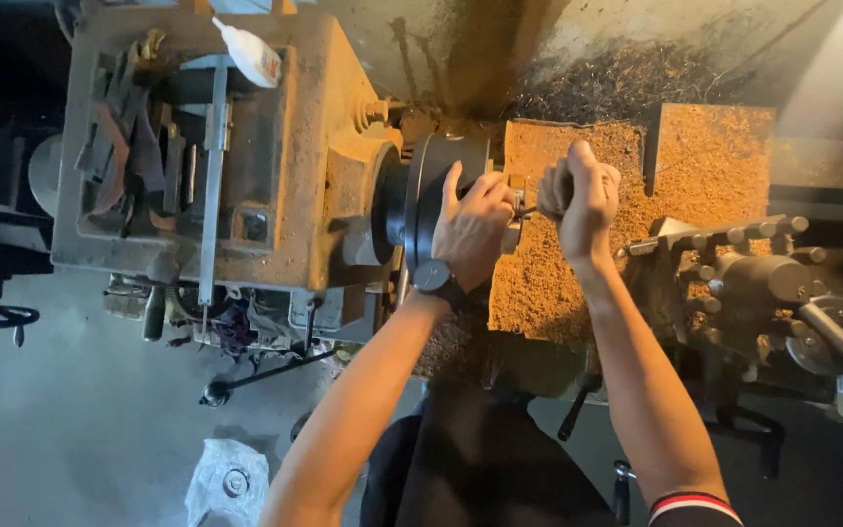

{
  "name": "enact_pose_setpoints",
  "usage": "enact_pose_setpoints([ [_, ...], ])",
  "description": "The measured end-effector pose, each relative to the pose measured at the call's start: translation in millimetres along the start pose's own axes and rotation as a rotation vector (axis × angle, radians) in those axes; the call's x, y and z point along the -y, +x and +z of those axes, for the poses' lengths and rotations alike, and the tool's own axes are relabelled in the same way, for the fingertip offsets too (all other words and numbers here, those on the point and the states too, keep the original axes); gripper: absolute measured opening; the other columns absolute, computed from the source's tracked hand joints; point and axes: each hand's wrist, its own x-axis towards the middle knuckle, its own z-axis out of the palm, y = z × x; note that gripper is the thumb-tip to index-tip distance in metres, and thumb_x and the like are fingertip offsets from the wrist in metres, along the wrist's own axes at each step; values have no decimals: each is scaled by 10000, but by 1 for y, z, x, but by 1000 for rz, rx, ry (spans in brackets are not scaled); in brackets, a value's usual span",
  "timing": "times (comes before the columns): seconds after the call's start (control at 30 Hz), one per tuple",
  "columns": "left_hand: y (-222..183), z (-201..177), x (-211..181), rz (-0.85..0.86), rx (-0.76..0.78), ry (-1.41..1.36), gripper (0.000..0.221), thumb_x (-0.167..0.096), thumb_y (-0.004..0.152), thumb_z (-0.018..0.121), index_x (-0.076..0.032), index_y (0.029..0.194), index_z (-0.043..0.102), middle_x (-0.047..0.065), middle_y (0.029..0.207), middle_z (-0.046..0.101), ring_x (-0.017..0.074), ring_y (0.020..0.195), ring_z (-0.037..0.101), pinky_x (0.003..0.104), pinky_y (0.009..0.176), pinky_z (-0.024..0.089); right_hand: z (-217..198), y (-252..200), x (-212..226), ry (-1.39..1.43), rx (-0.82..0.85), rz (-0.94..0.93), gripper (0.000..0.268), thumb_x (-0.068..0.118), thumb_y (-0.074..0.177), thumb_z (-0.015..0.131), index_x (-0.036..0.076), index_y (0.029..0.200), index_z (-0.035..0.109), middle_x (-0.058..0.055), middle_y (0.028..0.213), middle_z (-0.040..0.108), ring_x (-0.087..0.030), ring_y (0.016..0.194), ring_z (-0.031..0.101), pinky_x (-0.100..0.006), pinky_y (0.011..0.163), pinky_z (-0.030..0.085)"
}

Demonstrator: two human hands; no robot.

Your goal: The person assembles a cylindrical metal component on a lathe, using a hammer to tap parts into place, then secures the assembly with bolts and a wrench. The person repeatedly tightens bolts and checks alignment by hand.

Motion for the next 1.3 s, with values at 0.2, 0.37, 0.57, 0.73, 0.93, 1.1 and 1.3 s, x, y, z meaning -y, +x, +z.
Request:
enact_pose_setpoints([
  [0.2,2,-25,-17,17,43,112,154,-81,728,688,-46,873,726,188,1440,515,318,1427,404,679,1172,209,7,-24,-4,-37,-7,-139,543,308,1112,398,167,588,379,33,486,335,-88,402,291,-277,378,232],
  [0.37,9,13,-19,-20,-33,253,213,-160,741,729,-15,896,742,213,1425,517,359,1401,392,730,1145,169,7,-27,1,-73,-13,-132,551,284,1128,415,149,594,393,22,510,361,-89,447,312,-281,441,237],
  [0.57,11,-8,-28,-105,15,61,83,-103,731,735,-114,811,755,119,1144,595,305,1297,487,754,1169,151,8,-23,0,-60,13,-125,577,286,1117,423,151,557,395,22,497,375,-85,429,321,-282,431,236],
  [0.73,14,-2,-30,-115,-8,78,92,-71,719,726,-111,797,754,105,1079,601,283,1252,516,743,1169,160,7,-16,-1,50,-44,-59,536,293,1107,439,159,590,392,20,506,362,-91,441,321,-286,438,239],
  [0.93,10,-5,-28,-88,-19,83,82,-60,716,723,-106,782,742,98,1024,607,283,1213,529,749,1171,163,9,-19,3,24,-70,-42,541,320,1091,449,168,574,389,21,487,366,-91,426,323,-279,423,234],
  [1.1,7,-1,-23,-39,16,15,67,-74,667,734,-91,732,729,113,999,612,305,1205,527,767,1148,153,8,-26,3,16,-45,-82,568,327,1100,454,160,560,400,17,498,381,-88,444,341,-278,444,242],
  [1.3,8,7,-18,-34,-77,6,57,-91,680,743,-58,718,716,130,1071,638,305,1241,536,775,1136,156,8,-24,-10,-15,-53,-125,577,321,1094,458,147,546,411,16,507,398,-86,450,359,-283,443,247],
])
